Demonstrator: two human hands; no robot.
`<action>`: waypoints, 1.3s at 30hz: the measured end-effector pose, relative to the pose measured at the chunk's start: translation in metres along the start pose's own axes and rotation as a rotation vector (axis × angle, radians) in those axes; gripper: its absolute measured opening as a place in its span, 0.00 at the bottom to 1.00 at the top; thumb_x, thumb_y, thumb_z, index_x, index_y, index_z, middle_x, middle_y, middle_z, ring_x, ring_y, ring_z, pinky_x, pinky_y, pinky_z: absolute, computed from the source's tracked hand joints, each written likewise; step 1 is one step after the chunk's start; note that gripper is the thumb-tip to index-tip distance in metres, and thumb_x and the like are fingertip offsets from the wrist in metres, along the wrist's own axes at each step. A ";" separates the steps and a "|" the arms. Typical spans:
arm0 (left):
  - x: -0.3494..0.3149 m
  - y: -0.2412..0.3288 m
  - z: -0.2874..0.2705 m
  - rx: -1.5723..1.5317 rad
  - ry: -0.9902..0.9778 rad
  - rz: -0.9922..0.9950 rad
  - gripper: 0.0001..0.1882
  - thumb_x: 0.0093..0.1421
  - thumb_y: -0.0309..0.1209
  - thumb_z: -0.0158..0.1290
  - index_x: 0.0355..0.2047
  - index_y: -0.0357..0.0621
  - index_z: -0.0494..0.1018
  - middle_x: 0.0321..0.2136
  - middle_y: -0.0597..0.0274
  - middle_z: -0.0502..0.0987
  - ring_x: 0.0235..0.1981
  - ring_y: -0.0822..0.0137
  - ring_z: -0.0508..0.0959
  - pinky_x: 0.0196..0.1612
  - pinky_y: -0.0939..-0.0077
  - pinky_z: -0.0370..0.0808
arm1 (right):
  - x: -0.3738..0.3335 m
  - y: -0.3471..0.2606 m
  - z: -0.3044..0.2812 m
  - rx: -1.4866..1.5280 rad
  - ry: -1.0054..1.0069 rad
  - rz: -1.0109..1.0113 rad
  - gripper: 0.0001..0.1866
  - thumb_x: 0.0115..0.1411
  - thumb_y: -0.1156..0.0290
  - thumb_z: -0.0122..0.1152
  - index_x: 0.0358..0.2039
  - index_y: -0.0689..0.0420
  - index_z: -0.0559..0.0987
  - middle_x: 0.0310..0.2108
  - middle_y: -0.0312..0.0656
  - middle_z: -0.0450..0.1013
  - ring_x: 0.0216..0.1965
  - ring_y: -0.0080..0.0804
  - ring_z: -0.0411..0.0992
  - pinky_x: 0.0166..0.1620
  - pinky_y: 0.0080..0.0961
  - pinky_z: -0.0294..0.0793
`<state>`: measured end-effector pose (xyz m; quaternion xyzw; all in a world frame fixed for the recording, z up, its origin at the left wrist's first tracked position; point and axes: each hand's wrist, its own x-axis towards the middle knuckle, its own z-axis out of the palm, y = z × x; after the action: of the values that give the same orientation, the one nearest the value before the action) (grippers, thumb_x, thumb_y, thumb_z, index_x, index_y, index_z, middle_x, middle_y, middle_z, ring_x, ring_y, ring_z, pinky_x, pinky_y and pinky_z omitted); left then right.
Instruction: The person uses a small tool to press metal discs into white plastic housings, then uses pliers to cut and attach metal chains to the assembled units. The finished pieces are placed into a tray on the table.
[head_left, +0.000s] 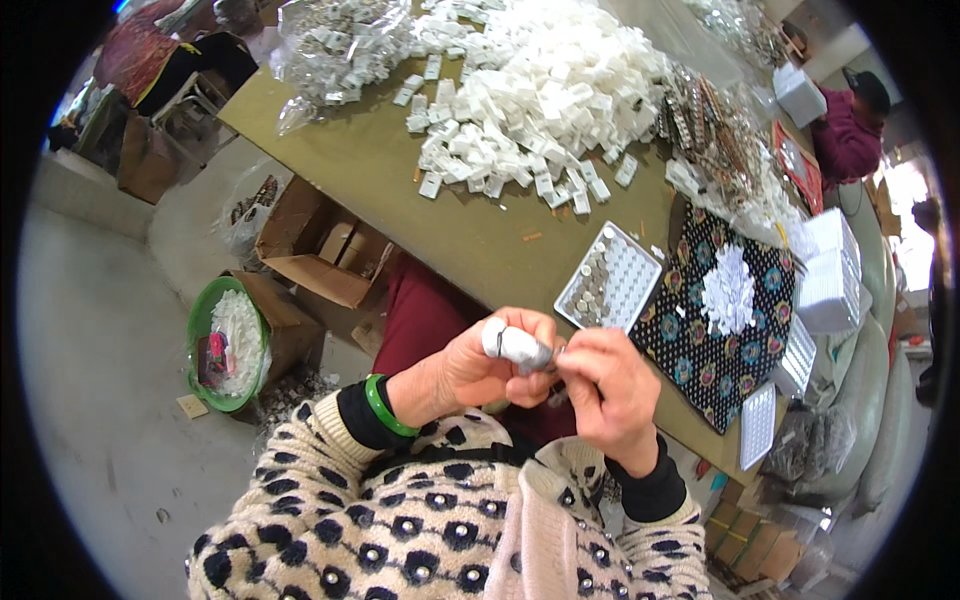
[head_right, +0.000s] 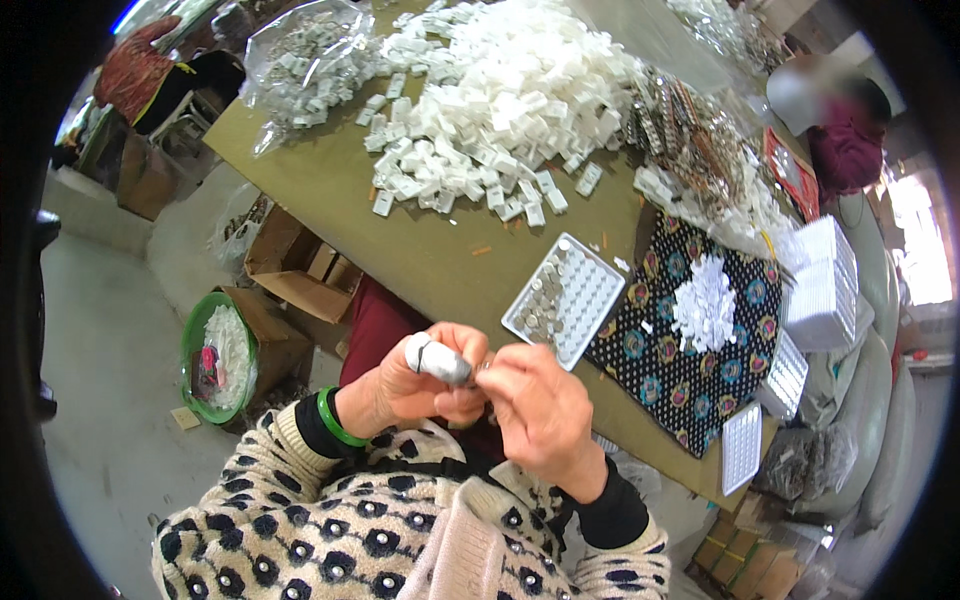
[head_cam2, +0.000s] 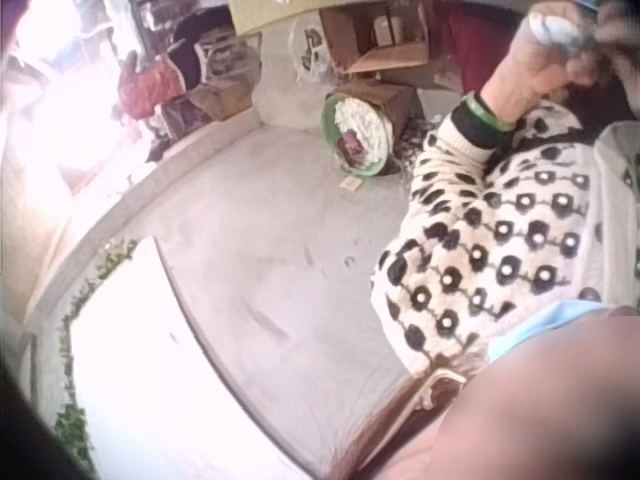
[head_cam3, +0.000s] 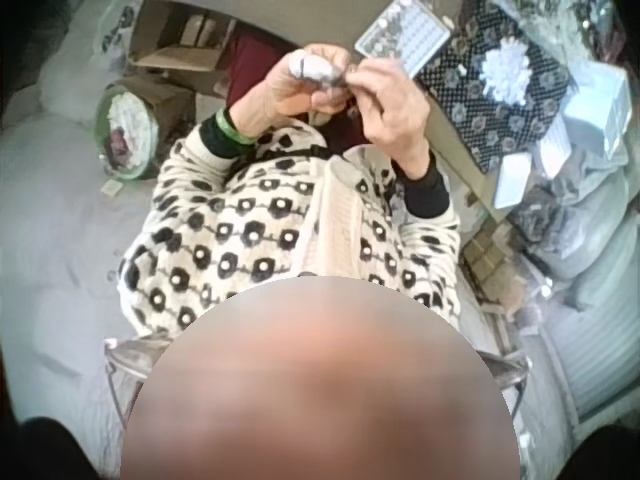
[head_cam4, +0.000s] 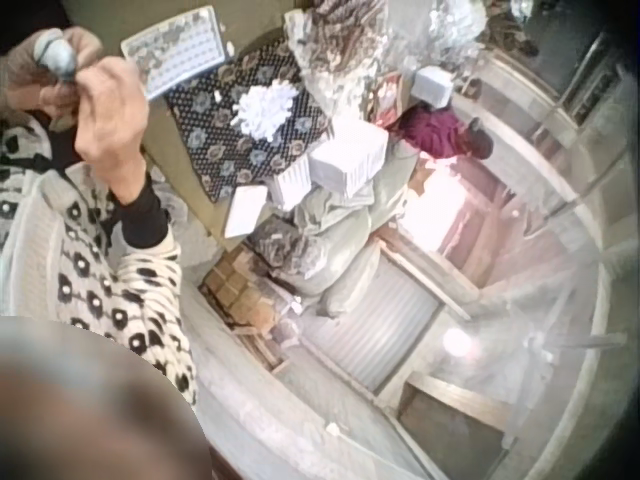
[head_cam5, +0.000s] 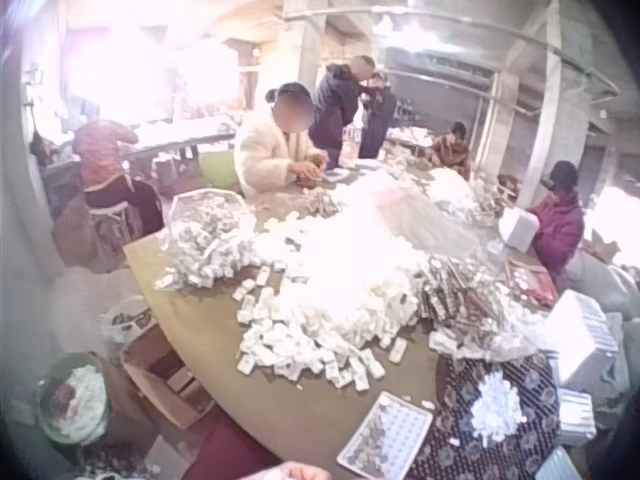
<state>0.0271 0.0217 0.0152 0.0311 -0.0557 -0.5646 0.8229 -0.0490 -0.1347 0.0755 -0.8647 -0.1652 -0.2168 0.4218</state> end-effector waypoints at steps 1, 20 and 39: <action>-0.001 0.001 0.001 -0.028 -0.013 -0.024 0.15 0.57 0.37 0.60 0.32 0.37 0.73 0.21 0.55 0.75 0.15 0.71 0.66 0.18 0.78 0.61 | 0.000 0.001 0.003 -0.015 0.002 -0.071 0.13 0.49 0.85 0.66 0.36 0.62 0.77 0.33 0.46 0.74 0.29 0.41 0.75 0.31 0.28 0.75; 0.009 0.138 -0.040 2.274 1.122 0.868 0.07 0.53 0.27 0.60 0.27 0.38 0.73 0.27 0.55 0.74 0.29 0.53 0.75 0.33 0.63 0.71 | -0.014 0.005 0.014 0.570 0.139 0.628 0.05 0.65 0.77 0.56 0.40 0.60 0.71 0.25 0.37 0.73 0.21 0.16 0.67 0.25 0.13 0.66; 0.010 0.026 0.020 0.866 0.214 0.375 0.09 0.54 0.27 0.62 0.28 0.35 0.74 0.51 0.49 0.71 0.41 0.70 0.77 0.45 0.76 0.76 | 0.001 0.016 0.010 0.058 0.157 -0.022 0.06 0.59 0.82 0.58 0.37 0.63 0.72 0.42 0.52 0.75 0.42 0.47 0.73 0.46 0.35 0.73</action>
<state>0.0522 0.0223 0.0389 0.4182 -0.2056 -0.3248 0.8230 -0.0379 -0.1359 0.0598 -0.8305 -0.1473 -0.2838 0.4561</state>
